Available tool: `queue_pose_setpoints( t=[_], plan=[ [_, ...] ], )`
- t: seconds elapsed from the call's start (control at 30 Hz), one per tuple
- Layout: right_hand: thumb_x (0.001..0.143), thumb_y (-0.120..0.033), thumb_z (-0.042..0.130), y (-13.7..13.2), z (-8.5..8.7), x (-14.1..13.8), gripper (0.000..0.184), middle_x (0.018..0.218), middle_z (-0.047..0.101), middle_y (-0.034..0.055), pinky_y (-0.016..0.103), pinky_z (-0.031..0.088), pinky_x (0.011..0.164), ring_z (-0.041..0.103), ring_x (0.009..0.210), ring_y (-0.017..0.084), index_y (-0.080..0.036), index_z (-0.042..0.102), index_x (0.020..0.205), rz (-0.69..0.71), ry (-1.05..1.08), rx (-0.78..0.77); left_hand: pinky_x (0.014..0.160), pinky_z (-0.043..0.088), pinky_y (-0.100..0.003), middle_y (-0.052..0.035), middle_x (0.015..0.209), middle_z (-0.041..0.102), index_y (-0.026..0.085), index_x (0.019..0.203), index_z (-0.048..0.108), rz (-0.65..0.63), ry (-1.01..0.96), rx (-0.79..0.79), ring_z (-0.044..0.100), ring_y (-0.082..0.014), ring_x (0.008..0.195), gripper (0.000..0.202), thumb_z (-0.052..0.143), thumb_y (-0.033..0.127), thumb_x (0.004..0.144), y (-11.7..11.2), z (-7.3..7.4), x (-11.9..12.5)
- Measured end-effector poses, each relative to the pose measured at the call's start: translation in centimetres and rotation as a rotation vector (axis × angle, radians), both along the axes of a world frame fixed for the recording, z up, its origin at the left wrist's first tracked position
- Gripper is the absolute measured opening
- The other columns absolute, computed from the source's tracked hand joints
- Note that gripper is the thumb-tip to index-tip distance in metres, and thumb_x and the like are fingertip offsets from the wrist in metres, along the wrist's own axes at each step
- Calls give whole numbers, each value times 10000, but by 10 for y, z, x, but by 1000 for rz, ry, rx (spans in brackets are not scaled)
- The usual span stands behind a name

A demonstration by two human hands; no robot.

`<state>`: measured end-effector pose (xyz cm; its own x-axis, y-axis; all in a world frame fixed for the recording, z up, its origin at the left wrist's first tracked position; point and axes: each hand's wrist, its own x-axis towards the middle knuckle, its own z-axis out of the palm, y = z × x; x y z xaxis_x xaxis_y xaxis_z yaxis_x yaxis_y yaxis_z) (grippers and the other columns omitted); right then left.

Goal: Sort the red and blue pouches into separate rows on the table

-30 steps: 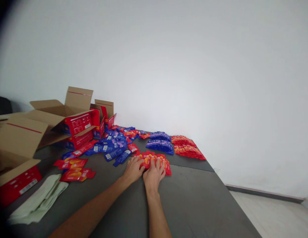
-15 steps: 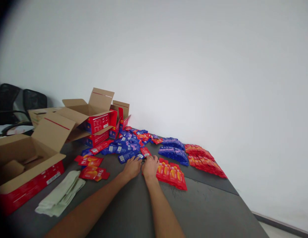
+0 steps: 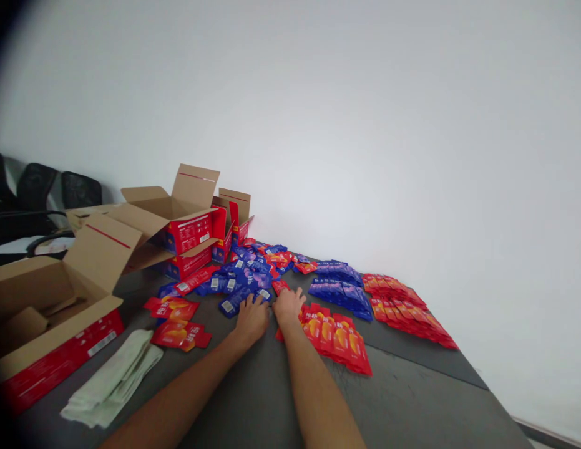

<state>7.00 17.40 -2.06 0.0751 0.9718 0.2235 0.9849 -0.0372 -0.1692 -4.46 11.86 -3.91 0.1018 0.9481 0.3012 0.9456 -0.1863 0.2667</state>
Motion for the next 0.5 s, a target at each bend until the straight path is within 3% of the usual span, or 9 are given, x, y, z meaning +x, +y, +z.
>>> queue_pose_setpoints(
  t=[0.2, 0.37, 0.5],
  plan=[
    [846, -163, 475, 2, 8, -3, 284, 1080, 675, 176, 449, 202, 965, 379, 1228, 305, -150, 704, 1013, 42, -32, 21, 981, 304, -489, -146, 1248, 579, 170, 1096, 669, 9, -7, -9, 367, -339, 1261, 355, 367, 227, 916, -4, 0, 0],
    [893, -111, 371, -4, 21, -5, 340, 1047, 679, 195, 436, 189, 966, 406, 1186, 290, -125, 699, 980, 92, -31, 77, 988, 311, -463, -133, 1258, 582, 173, 1075, 676, 16, -15, -36, 365, -318, 1273, 350, 367, 223, 918, -11, 11, 4],
    [906, -110, 361, -16, 33, -3, 323, 1006, 681, 198, 407, 213, 940, 430, 1146, 285, -113, 676, 973, 106, 5, 130, 942, 352, -419, -134, 1189, 618, 164, 1020, 687, 7, -78, -22, 442, -291, 1203, 353, 349, 214, 927, -23, 20, 12]
  ],
)
